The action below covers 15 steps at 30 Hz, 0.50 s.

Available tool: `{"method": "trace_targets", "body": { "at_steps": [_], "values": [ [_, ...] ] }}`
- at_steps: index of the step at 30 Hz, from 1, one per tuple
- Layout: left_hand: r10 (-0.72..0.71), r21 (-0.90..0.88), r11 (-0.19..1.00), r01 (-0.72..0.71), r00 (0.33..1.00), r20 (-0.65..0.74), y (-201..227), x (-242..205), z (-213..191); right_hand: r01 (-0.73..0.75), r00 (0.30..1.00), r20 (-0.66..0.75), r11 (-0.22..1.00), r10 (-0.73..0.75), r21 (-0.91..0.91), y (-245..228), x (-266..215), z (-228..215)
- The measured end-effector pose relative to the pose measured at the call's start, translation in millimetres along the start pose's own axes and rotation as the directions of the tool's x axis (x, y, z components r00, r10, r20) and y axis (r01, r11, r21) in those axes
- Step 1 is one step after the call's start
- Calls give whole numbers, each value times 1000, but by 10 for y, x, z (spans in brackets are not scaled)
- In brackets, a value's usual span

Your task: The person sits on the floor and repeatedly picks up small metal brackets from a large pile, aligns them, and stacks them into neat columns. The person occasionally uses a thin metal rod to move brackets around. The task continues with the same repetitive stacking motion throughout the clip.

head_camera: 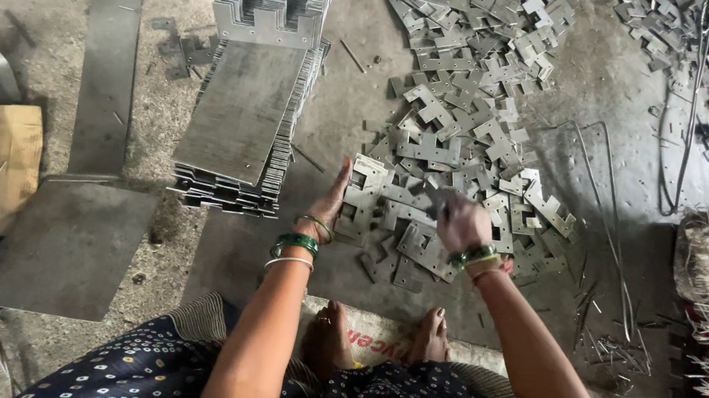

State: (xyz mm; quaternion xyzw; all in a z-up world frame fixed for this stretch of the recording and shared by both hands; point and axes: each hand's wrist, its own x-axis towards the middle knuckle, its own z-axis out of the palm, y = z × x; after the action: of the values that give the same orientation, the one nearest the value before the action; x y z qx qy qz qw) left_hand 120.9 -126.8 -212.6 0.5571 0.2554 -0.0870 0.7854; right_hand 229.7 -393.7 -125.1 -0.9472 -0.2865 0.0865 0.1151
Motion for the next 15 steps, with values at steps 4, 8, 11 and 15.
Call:
{"method": "trace_targets", "body": {
  "at_steps": [4, 8, 11, 15],
  "values": [
    [191, 6, 981, -193, 975, 112, -137, 129, 20, 195, 958, -264, 925, -109, 326, 53, 65, 82],
    [155, -24, 988, -154, 986, 60, -60, -46, 95, -98, 926, 329, 961, 184, -260, 91, -252, 451],
    [-119, -72, 991, 117, 993, -20, 38, -231, 103, 102, 972, 235, 932, -18, -349, 65, -569, 767],
    [-58, -184, 981, 62, 998, 24, 117, -244, 112, 112, 992, 80, 948, -92, -299, -8, -645, 699]
  ]
}}
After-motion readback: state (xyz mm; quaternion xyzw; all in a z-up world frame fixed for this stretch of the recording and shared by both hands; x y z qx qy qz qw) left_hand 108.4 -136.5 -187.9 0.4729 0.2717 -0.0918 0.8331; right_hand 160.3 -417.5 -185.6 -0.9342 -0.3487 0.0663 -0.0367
